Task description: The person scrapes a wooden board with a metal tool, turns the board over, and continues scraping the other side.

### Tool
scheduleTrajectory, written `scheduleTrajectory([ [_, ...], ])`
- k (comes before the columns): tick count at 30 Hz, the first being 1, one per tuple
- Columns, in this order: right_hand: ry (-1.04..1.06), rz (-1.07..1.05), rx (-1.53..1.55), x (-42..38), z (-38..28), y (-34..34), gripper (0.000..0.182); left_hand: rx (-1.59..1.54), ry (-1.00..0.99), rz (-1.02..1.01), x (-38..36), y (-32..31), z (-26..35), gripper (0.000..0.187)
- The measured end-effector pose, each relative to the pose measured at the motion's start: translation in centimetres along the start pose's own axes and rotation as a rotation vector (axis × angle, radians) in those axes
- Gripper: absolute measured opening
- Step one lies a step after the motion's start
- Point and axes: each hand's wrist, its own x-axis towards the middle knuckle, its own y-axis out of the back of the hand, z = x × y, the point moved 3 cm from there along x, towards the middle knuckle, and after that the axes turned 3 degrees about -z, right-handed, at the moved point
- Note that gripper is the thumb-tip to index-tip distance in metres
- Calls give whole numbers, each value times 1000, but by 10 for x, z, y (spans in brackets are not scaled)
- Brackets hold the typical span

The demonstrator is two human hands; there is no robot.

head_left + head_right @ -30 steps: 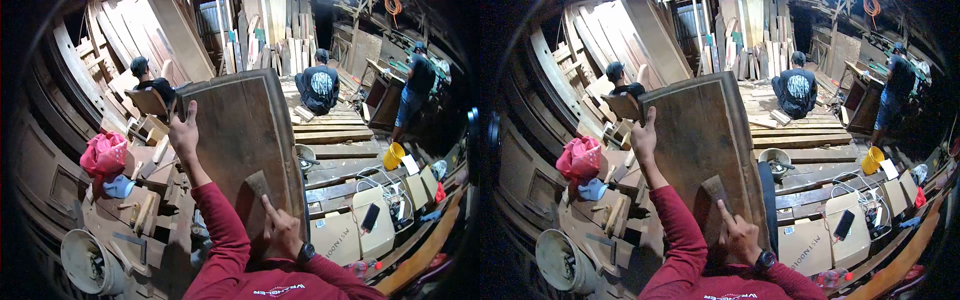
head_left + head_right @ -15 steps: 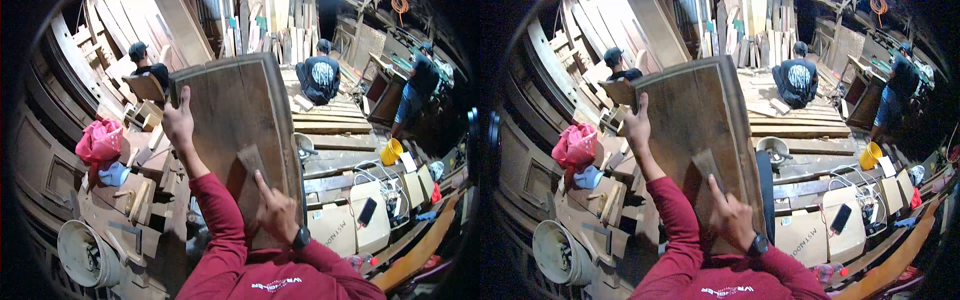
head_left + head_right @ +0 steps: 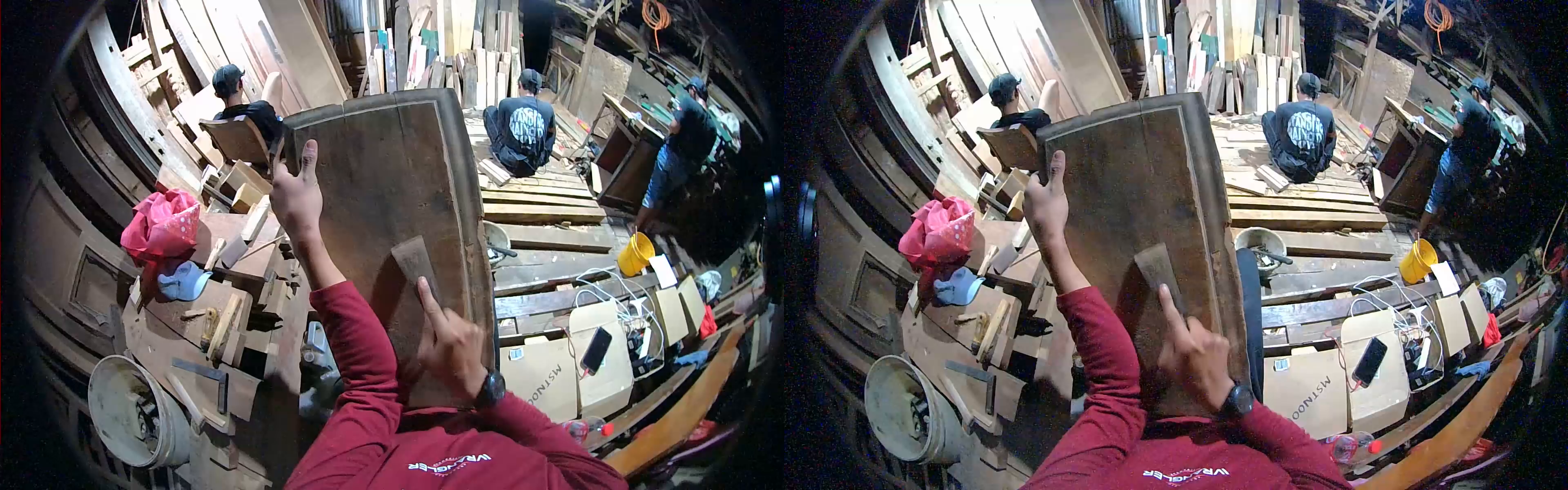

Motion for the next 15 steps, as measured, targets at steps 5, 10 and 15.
scheduleTrajectory([
  [5, 15, -22, -9, -1, -1, 6, 61, -92, -85, 116, -2, -1, -3, 101],
  [10, -15, 15, -17, 21, -4, 2, 65, -72, -48, 11, 0, 4, 0, 89],
  [15, 5, -93, -21, -22, 1, 7, 64, -83, -62, 63, -4, 3, -5, 97],
])
